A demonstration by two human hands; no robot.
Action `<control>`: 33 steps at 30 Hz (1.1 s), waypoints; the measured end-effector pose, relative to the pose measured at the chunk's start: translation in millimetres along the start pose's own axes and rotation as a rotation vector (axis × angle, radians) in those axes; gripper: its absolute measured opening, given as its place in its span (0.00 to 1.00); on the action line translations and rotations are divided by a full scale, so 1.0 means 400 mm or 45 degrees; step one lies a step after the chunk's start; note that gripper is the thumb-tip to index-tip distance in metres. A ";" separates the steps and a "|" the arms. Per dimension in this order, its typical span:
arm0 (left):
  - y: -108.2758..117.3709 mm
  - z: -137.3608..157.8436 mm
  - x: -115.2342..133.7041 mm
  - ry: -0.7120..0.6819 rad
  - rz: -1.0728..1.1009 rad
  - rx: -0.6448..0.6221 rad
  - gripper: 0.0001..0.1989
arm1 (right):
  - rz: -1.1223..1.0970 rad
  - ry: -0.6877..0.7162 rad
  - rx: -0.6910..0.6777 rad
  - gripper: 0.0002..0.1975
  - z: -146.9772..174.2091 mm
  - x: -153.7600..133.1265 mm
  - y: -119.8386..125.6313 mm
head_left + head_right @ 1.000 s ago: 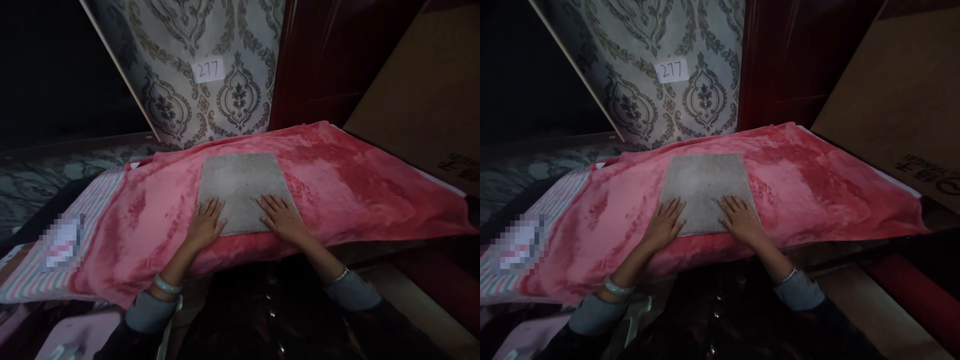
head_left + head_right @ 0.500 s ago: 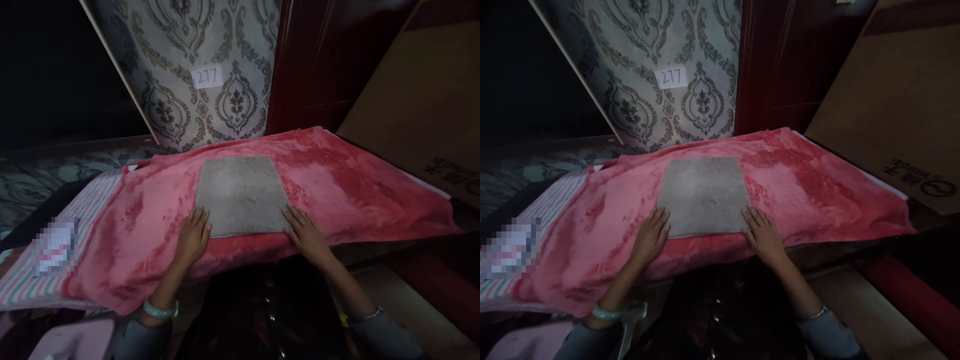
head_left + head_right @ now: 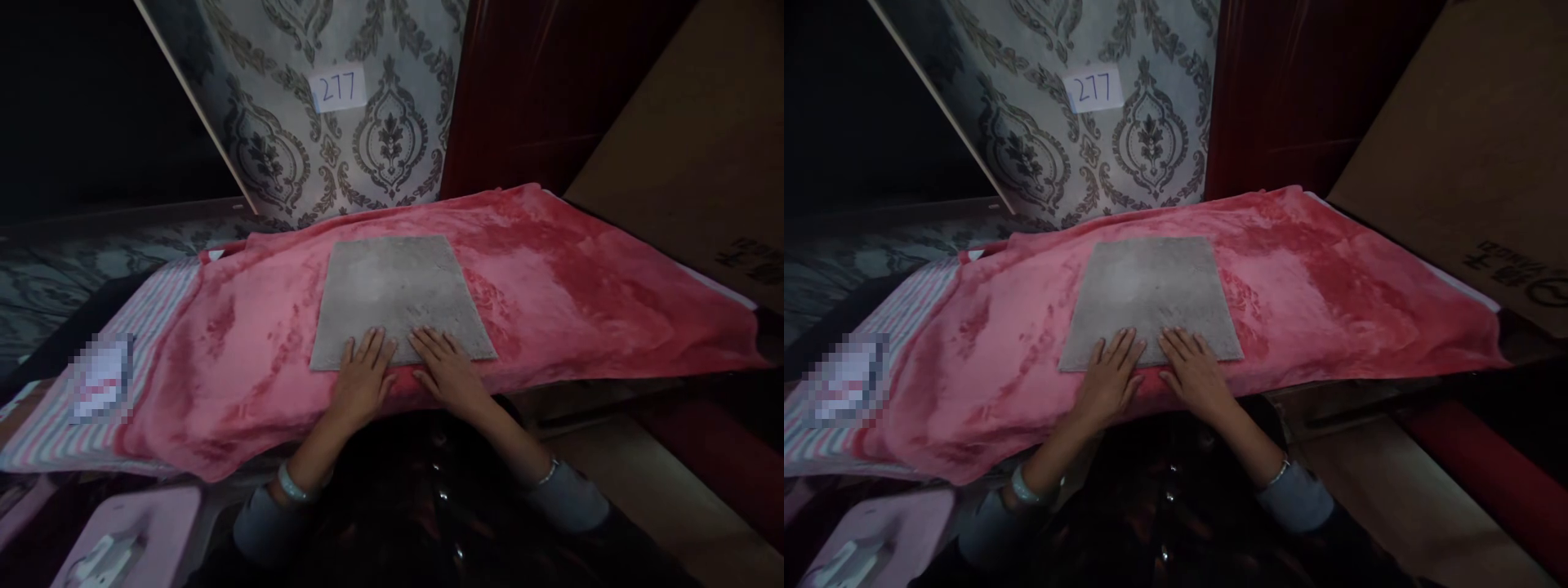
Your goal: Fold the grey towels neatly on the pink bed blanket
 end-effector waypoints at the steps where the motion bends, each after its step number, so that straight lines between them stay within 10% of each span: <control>1: -0.007 0.005 0.001 0.002 -0.013 0.009 0.28 | -0.010 0.002 0.016 0.28 0.006 0.002 -0.006; 17: 0.085 0.092 -0.054 -0.184 0.264 0.698 0.11 | -0.212 0.052 0.508 0.17 0.080 0.028 0.054; 33: 0.050 0.073 -0.025 -0.145 0.133 0.768 0.11 | -0.332 0.221 0.626 0.11 0.015 -0.034 0.032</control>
Point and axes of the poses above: each hand's wrist, its own z-axis away from the middle knuckle, its own y-axis out of the back of the hand, x = y × z, the point moved 8 cm from there along -z, towards the middle knuckle, and after that the axes turned 7 degrees about -x, right-handed, at the moved point
